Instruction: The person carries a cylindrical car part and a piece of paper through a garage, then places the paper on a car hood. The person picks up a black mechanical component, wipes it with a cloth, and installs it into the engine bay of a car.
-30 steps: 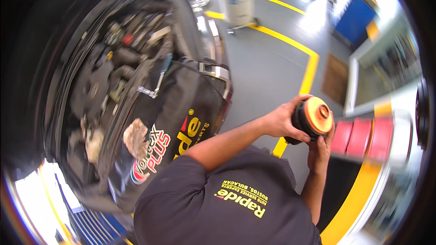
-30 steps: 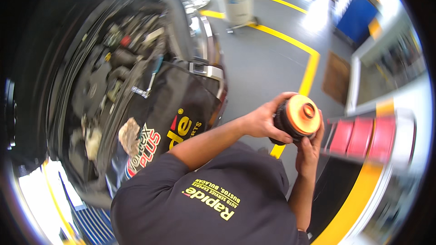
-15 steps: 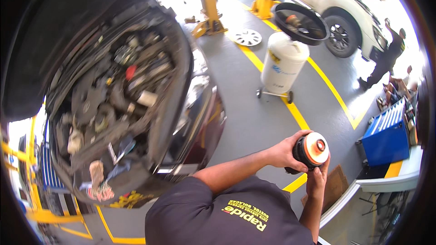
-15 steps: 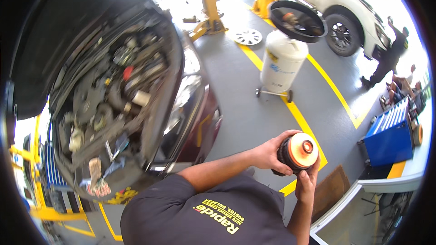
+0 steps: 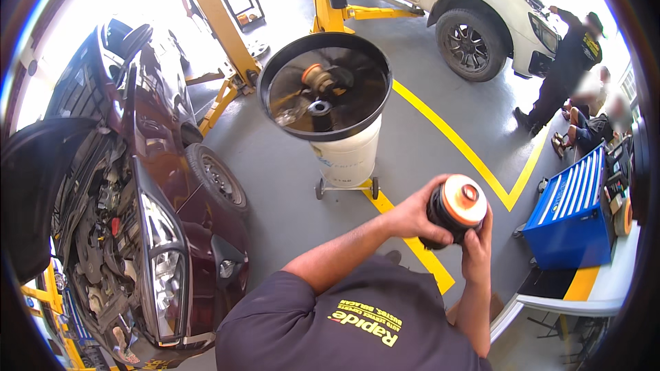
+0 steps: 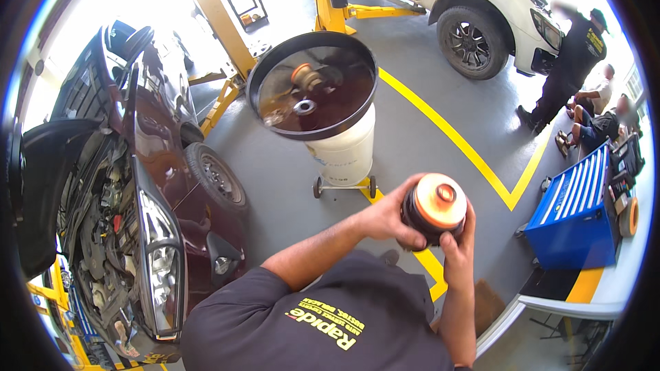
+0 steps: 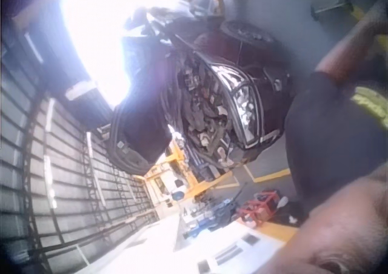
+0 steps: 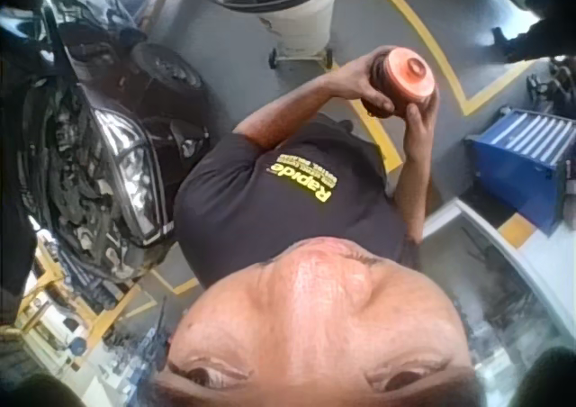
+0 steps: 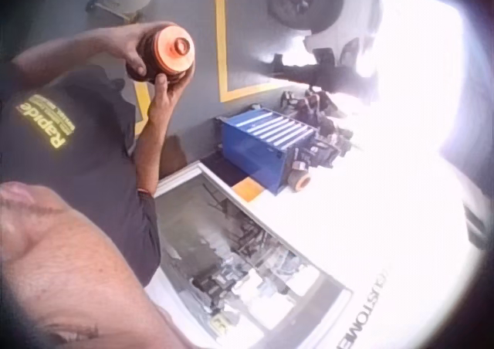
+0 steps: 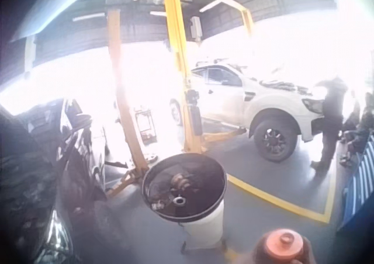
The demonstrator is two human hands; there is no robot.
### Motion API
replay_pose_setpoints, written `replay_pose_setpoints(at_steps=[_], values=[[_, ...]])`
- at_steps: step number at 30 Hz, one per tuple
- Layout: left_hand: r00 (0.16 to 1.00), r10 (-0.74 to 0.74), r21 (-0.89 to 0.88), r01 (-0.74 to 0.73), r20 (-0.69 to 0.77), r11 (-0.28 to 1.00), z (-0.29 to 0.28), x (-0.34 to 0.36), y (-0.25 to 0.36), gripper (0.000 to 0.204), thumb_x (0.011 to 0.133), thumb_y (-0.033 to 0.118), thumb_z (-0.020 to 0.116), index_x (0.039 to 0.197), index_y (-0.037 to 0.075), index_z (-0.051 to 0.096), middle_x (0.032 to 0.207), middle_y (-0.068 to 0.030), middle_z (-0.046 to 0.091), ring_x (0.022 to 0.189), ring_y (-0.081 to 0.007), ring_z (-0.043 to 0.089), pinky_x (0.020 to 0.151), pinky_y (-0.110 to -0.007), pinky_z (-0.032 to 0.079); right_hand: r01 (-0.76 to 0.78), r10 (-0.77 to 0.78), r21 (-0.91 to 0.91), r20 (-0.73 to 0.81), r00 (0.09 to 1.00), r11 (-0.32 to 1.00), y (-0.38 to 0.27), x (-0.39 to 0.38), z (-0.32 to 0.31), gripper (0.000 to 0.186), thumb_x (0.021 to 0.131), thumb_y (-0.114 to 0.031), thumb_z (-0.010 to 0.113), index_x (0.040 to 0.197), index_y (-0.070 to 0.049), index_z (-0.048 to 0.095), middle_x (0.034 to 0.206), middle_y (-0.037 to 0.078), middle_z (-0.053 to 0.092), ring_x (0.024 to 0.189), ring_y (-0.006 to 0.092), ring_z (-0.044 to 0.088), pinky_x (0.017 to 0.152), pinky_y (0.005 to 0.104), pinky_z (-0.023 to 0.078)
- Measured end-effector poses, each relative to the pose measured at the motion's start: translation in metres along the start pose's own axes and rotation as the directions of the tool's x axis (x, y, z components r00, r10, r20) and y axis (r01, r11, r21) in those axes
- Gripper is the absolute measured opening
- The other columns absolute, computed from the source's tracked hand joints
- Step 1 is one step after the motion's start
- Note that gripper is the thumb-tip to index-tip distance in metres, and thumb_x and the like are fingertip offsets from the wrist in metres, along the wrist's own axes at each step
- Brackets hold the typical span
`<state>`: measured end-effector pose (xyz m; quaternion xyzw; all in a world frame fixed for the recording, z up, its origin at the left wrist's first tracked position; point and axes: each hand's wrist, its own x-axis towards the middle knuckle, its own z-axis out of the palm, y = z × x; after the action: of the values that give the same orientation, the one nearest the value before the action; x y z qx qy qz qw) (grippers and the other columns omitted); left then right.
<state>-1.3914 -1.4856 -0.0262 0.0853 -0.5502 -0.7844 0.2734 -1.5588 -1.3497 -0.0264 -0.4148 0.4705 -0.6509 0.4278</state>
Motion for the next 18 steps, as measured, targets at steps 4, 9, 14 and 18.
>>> replay_pose_setpoints(at_steps=[4,9,14,18], values=[[0.983,0.081,0.07,-0.07,-0.165,0.995,-0.043,0.139,0.021,0.11,0.064,0.008,0.097,0.153,0.005,0.033,0.141,-0.0083,0.053,0.132,-0.018,0.049,0.115,-0.036,0.039,-0.112,0.109,0.049,0.046,0.993,0.993,-0.024,0.159,-0.044,0.082,0.097,-0.036,0.065,0.161,-0.007,0.021,0.153,0.015,0.043,0.139,0.0268,0.046,0.11,0.0427,0.043],[0.961,0.052,0.012,-0.05,-0.271,0.999,-0.143,0.323,0.028,0.089,0.068,0.007,0.094,0.142,0.003,0.045,0.129,-0.0099,0.062,0.121,-0.0207,0.061,0.106,-0.038,0.049,-0.253,0.246,0.055,0.118,0.962,0.966,0.001,0.373,-0.107,0.075,0.101,-0.03,0.059,0.162,-0.013,0.02,0.153,0.015,0.042,0.139,0.025,0.046,0.104,0.0413,0.048],[0.955,0.144,0.079,-0.127,-0.259,0.989,-0.241,0.502,0.05,0.095,0.064,0.012,0.097,0.142,0.001,0.044,0.126,-0.0106,0.063,0.117,-0.0201,0.062,0.103,-0.038,0.052,0.074,-0.058,-0.051,0.267,0.962,0.996,0.019,0.578,-0.156,0.09,0.091,-0.027,0.074,0.16,-0.005,0.019,0.152,0.014,0.042,0.14,0.0257,0.044,0.109,0.0421,0.043],[0.949,0.136,0.051,-0.127,-0.283,0.991,-0.311,0.615,0.085,0.094,0.065,0.012,0.097,0.141,0.001,0.043,0.125,-0.0109,0.063,0.114,-0.0203,0.063,0.099,-0.035,0.054,0.119,-0.116,0.003,0.244,0.963,0.993,0.036,0.703,-0.163,0.104,0.081,-0.018,0.087,0.157,-0.003,0.018,0.146,0.013,0.045,0.137,0.0239,0.046,0.113,0.0422,0.042]])
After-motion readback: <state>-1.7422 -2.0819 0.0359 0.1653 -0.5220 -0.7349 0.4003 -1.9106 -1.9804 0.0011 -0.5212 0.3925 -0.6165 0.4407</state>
